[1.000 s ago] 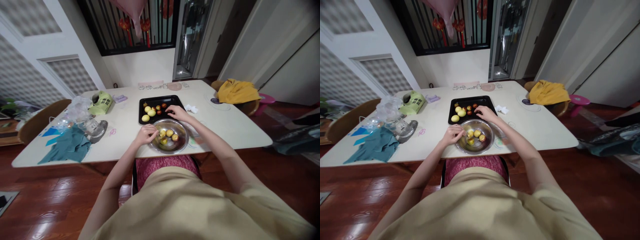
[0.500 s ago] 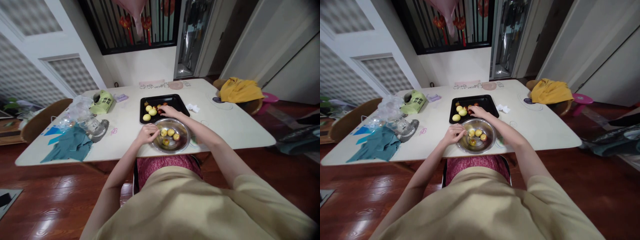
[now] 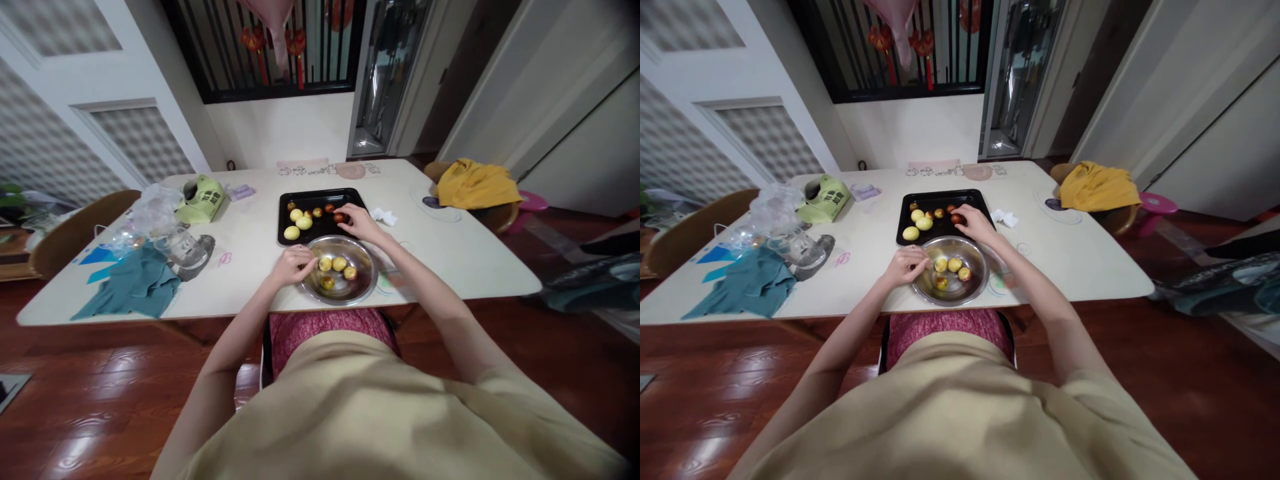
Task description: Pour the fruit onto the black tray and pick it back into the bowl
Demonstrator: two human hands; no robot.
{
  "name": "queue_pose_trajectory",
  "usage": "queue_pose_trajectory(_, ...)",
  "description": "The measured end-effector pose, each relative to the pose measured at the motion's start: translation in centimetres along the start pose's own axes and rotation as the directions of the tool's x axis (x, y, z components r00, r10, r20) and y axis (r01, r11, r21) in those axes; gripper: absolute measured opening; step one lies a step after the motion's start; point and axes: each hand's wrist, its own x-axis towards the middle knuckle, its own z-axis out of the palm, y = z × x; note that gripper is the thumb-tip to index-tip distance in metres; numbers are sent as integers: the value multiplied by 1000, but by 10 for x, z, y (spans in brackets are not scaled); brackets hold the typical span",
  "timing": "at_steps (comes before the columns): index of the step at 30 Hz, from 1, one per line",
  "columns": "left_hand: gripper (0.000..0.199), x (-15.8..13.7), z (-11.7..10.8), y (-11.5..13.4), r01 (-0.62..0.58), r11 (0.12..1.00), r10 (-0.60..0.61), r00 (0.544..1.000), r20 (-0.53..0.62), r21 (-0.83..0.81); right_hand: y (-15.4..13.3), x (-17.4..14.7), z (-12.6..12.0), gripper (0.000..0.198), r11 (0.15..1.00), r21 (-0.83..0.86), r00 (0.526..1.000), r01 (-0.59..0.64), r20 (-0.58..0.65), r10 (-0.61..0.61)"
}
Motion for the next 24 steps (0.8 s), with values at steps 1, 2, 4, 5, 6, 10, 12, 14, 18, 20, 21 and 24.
queue_pose_trajectory(1,43,0,0,0,-4,1000,4,1000,-2,3,-9,-10,-7,41,1000,22,1000,1,-12,0)
queue_pose_trajectory(2,43,1,0,1,-9,1000,9,1000,-5,5,-18,-20,-14,40,999,38,1000,2,-23,-1)
queue_pose_trajectory(4,41,1,-1,1,-18,1000,18,1000,-12,6,-40,-41,-25,38,998,55,1000,26,-7,-26)
queue_pose_trajectory(5,40,1,-1,2,-18,1000,18,1000,-12,3,-51,-51,-28,36,997,58,999,40,5,-40)
queue_pose_trajectory(6,39,1,-1,2,-12,1000,12,1000,-11,-1,-61,-61,-30,34,997,63,999,47,24,-48)
queue_pose_trajectory(10,41,1,-1,1,13,1000,-13,1000,0,-17,-91,-92,-27,28,993,109,981,54,182,-74)
queue_pose_trajectory(12,43,0,-1,0,15,1000,-15,1000,3,-16,-99,-100,-23,26,991,118,962,60,257,-89)
queue_pose_trajectory(14,43,0,-1,0,13,1000,-13,1000,8,-15,-104,-104,-20,25,991,109,949,72,299,-102)
queue_pose_trajectory(18,45,0,-1,0,4,1000,-4,1000,14,0,-108,-101,-15,25,995,52,928,90,358,-103)
queue_pose_trajectory(20,45,1,-1,0,-2,1000,2,1000,15,14,-106,-98,-12,26,994,42,917,103,383,-112)
queue_pose_trajectory(21,44,1,-1,1,-8,1000,7,1000,13,18,-105,-97,-10,26,993,43,913,108,391,-116)
queue_pose_trajectory(24,42,1,-1,1,-21,1000,21,1000,4,19,-101,-96,-5,28,994,47,910,102,400,-112)
